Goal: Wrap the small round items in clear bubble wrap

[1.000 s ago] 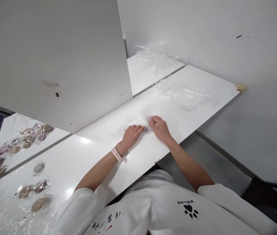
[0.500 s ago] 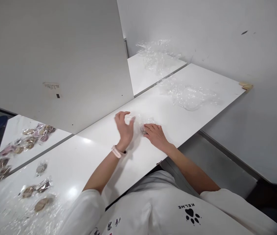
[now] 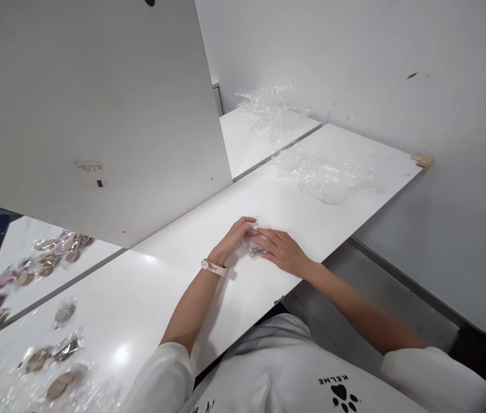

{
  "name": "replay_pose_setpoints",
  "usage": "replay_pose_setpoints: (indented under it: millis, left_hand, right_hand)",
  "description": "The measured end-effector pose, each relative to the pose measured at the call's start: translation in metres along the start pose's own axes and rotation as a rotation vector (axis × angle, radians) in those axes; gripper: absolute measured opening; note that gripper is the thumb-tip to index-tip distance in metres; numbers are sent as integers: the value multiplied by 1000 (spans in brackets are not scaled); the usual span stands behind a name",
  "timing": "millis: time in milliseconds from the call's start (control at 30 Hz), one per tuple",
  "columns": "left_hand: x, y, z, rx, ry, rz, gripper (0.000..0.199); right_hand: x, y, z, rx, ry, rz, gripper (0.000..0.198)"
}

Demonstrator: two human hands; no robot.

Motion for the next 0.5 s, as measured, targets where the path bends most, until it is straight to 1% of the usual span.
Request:
replay_pose_setpoints:
  millis: [33, 100, 133, 200, 267, 300, 367, 433, 500]
  left_hand:
    - [-3, -2, 1, 52, 10, -67, 24]
    - [-12, -4, 1, 237, 93, -126, 19]
    - [-18, -5, 0, 354, 153, -113, 19]
    - [-29, -12, -3, 592, 246, -43, 19]
    - [-41, -22, -4, 763, 276, -3, 20]
    - [-46, -28, -4, 810, 273, -9, 20]
    - [-55, -38, -1, 836, 268, -61, 20]
    - [-60, -44, 2, 825, 268, -88, 20]
    - [-62, -45, 4, 780, 264, -12, 22]
  right_hand:
    - [4, 2, 6, -11, 10, 2, 44]
    - [15, 4, 23, -24, 70, 12, 39]
    - [21, 4, 33, -42, 114, 30, 39]
    - [34, 1, 57, -127, 219, 112, 41]
    - [48, -4, 80, -193, 317, 187, 39]
    - [53, -7, 88, -188, 347, 191, 36]
    - [58, -11, 95, -119, 347, 141, 33]
    - [55, -10, 84, -80, 270, 108, 33]
    - [48, -2, 63, -114, 161, 128, 44]
Point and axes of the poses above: each hand's wrist, its own z-axis towards the middle knuckle, its own y-axis out of the palm, x = y × z, the point moved 2 cm from there along z, towards the middle knuckle, and after that the axes turned 4 degrees about -x, right-handed, at the moved point
